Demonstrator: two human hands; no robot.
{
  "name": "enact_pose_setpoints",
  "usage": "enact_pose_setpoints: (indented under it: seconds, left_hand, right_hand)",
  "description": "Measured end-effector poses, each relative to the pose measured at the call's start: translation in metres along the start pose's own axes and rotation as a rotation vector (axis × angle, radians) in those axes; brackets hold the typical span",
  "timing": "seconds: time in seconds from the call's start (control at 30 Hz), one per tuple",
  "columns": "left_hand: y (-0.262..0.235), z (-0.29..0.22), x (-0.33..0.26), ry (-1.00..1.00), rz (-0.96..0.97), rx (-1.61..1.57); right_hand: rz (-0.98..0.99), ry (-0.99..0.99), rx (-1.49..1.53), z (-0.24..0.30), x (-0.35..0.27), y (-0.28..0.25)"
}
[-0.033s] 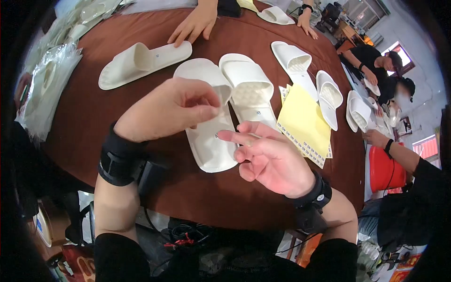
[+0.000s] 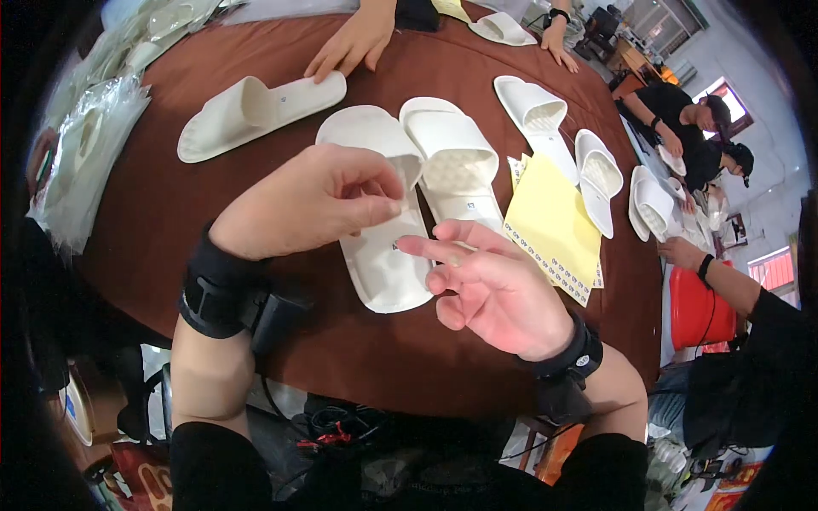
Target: Sticking size labels onto the inside soles of white slippers and organizing them on a table.
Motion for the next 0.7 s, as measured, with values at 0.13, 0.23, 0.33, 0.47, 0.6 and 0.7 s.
enact_pose_setpoints:
  seconds: [0.13, 0.23, 0.33, 0.47, 0.6, 0.7]
  left_hand:
    - [0.008, 0.005, 0.002, -0.029, -0.001, 0.12]
    - [0.012, 0.005, 0.003, 0.026, -0.021, 0.169]
    - [0.014, 0.009, 0.006, 0.038, -0.039, 0.202]
    - [0.019, 0.012, 0.009, -0.008, -0.029, 0.306]
    - [0.023, 0.013, 0.009, 0.004, -0.036, 0.335]
    - [0.024, 0.01, 0.009, 0.024, -0.045, 0.334]
  right_hand:
    - [-0.004, 0.005, 0.002, -0.001, -0.003, -0.001]
    - [0.017, -0.01, 0.016, 0.0, -0.002, -0.001]
    - [0.019, -0.02, 0.018, 0.0, -0.003, -0.003]
    - [0.019, -0.029, -0.007, 0.003, -0.008, -0.003]
    - [0.027, -0.03, -0.053, 0.003, -0.01, -0.002]
    - [0.043, -0.031, -0.05, 0.004, -0.011, 0.0]
Point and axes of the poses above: each hand's wrist, its own x-axis towards the middle knuckle, its own y-axis out of the palm, z = x × y, the point moved 9 cm from there along x, towards the middle knuckle, and after that the axes turned 14 degrees about -y, right-handed, at the moved point
